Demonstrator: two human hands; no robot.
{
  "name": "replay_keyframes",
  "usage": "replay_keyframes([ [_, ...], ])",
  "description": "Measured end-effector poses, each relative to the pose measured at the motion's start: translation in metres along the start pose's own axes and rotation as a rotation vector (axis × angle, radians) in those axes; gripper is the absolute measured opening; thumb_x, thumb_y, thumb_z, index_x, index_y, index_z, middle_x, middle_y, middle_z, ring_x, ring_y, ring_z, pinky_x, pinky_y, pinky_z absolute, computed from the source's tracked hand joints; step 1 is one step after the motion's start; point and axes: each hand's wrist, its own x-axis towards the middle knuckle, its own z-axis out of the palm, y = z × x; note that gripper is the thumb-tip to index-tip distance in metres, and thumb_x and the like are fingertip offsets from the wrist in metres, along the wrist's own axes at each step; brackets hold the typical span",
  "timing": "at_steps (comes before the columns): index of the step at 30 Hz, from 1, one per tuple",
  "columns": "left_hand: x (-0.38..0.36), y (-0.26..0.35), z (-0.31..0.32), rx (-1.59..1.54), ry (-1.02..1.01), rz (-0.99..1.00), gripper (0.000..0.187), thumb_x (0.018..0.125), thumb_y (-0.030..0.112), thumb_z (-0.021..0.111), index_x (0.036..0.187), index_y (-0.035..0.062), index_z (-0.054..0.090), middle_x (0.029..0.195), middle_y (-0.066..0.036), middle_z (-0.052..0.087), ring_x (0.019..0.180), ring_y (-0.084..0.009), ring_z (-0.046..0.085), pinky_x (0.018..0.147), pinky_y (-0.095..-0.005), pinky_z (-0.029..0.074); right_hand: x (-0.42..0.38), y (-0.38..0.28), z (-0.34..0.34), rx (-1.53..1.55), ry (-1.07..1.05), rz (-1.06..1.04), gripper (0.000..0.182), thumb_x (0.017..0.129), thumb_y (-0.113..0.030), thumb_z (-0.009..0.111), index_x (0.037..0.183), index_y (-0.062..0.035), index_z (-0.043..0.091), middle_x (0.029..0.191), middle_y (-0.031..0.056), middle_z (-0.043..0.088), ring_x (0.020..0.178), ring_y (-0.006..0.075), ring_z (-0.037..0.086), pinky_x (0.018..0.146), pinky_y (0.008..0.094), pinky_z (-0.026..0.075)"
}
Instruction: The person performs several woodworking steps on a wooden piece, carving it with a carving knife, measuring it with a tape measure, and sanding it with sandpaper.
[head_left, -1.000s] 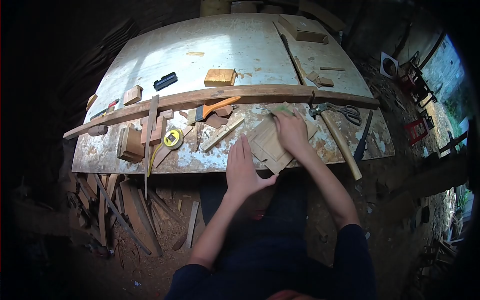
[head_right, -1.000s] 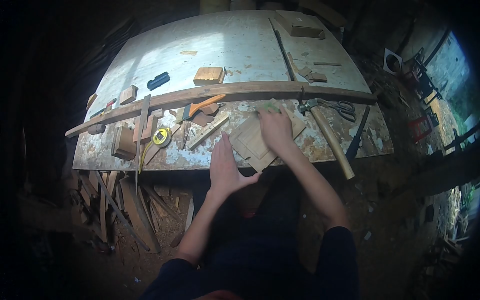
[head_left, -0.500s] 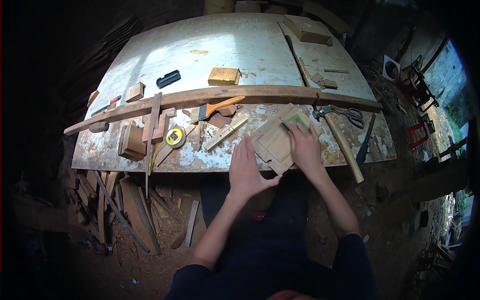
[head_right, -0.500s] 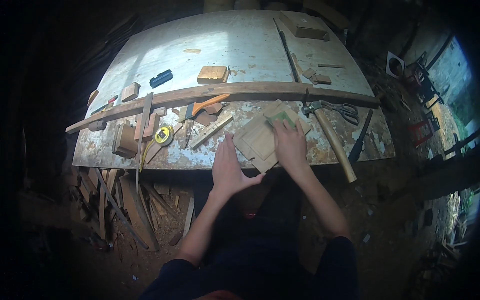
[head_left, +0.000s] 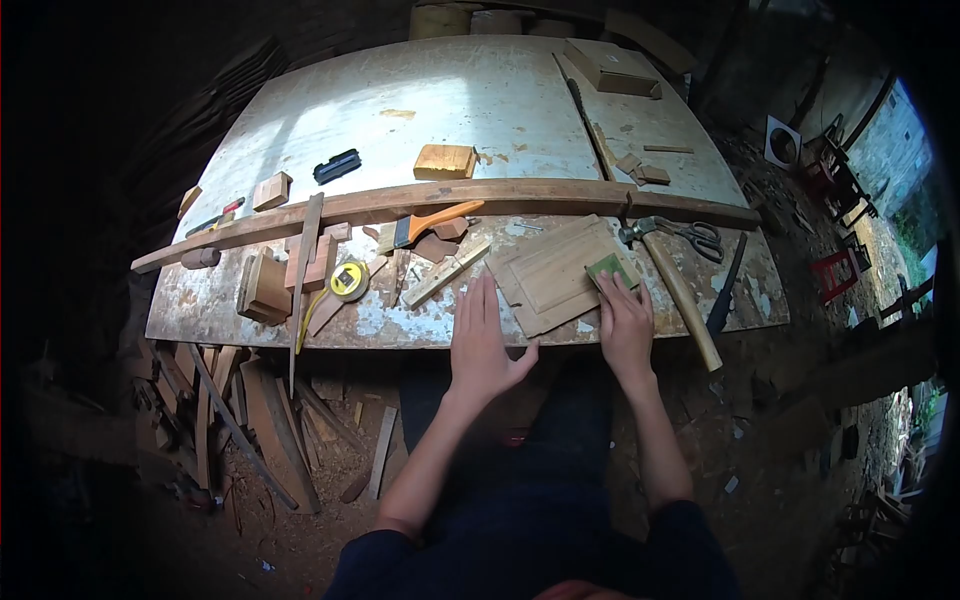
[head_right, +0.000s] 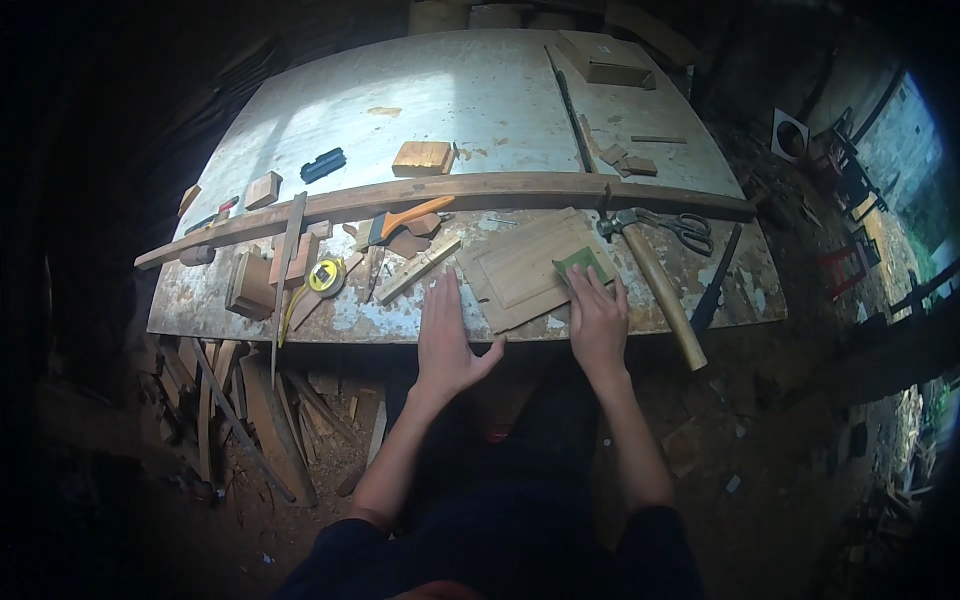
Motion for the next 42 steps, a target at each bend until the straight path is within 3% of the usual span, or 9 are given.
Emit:
replay_keyframes([
  [5,-0.002,0.012,-0.023,-0.247,-0.081,0.179,0.078,0.084,0.016,0.089,0.155,0.0096,0.058,0.157,-0.020,0.055,0.150,-0.0451,0.049,0.129,-0.0630,0.033,-0.016,-0.054,-0.010,0.428,-0.252,-0.234,0.042,0.091,0.005,0.073,0.130,-0.0099,0.077,0.134,0.0105,0.078,0.135,0.0313,0.069,0.122,0.0559,0.046],
  [6,-0.002,0.015,-0.029,-0.285,-0.062,0.189,0.053,0.083,0.004,0.086,0.134,0.0096,0.074,0.140,-0.014,0.069,0.137,-0.0391,0.063,0.126,-0.0597,0.041,-0.016,-0.050,-0.011,0.429,-0.258,-0.241,0.040,0.091,0.003,0.074,0.130,-0.0092,0.077,0.133,0.0107,0.078,0.135,0.0317,0.069,0.121,0.0548,0.047],
  [9,-0.012,-0.002,-0.029,-0.317,-0.044,0.196,0.042,0.080,-0.002,0.084,0.120,0.0070,0.078,0.120,-0.010,0.077,0.120,-0.0349,0.073,0.117,-0.0558,0.051,-0.009,-0.048,-0.020,0.511,-0.188,-0.118,0.037,0.093,-0.003,0.077,0.130,-0.0054,0.077,0.128,0.0134,0.079,0.130,0.0347,0.071,0.117,0.0515,0.050],
  [12,-0.015,-0.004,-0.050,-0.266,0.065,0.167,0.041,0.077,-0.006,0.081,0.116,0.0075,0.081,0.111,-0.010,0.079,0.109,-0.0334,0.076,0.109,-0.0521,0.057,-0.011,-0.020,-0.013,0.485,-0.020,0.034,0.035,0.094,-0.004,0.078,0.129,-0.0003,0.075,0.124,0.0179,0.079,0.123,0.0372,0.073,0.113,0.0474,0.052],
  [19,0.024,-0.069,-0.114,0.109,0.231,0.162,0.045,0.078,-0.010,0.076,0.119,0.0071,0.081,0.120,-0.010,0.077,0.122,-0.0351,0.071,0.106,-0.0475,0.056,-0.020,-0.011,0.006,0.377,0.107,0.113,0.029,0.095,-0.001,0.075,0.125,0.0008,0.077,0.126,0.0172,0.080,0.128,0.0324,0.072,0.114,0.0431,0.053],
  [24,0.061,-0.130,-0.128,0.341,0.303,-0.138,0.046,0.091,0.004,0.076,0.137,0.0060,0.072,0.140,-0.018,0.067,0.134,-0.0390,0.061,0.113,-0.0501,0.050,-0.017,-0.010,0.006,0.324,0.123,0.081,0.027,0.091,-0.008,0.080,0.117,-0.0046,0.080,0.122,0.0181,0.080,0.124,0.0383,0.072,0.120,0.0544,0.048],
  [27,0.081,-0.135,-0.114,0.210,0.128,-0.060,0.051,0.095,0.014,0.076,0.144,0.0051,0.067,0.144,-0.021,0.061,0.135,-0.0411,0.059,0.114,-0.0521,0.048,-0.017,-0.011,0.004,0.309,0.117,0.074,0.027,0.091,-0.009,0.080,0.117,-0.0049,0.081,0.121,0.0172,0.080,0.124,0.0375,0.073,0.121,0.0556,0.047],
  [35,0.124,-0.163,-0.061,0.465,-0.153,0.023,0.026,0.096,0.017,0.074,0.119,0.0043,0.076,0.114,-0.014,0.074,0.110,-0.0365,0.070,0.099,-0.0509,0.053,-0.016,-0.015,0.003,0.337,0.112,0.115,0.024,0.093,-0.008,0.077,0.116,-0.0046,0.081,0.119,0.0149,0.081,0.125,0.0367,0.073,0.120,0.0555,0.048],
  [42,0.112,-0.084,-0.091,0.184,0.039,0.278,0.027,0.097,0.009,0.074,0.124,0.0061,0.076,0.116,-0.014,0.078,0.105,-0.0359,0.074,0.089,-0.0463,0.060,-0.020,-0.013,0.005,0.350,0.111,0.104,0.037,0.093,-0.009,0.080,0.129,-0.0033,0.076,0.126,0.0193,0.077,0.124,0.0382,0.072,0.115,0.0527,0.052],
])
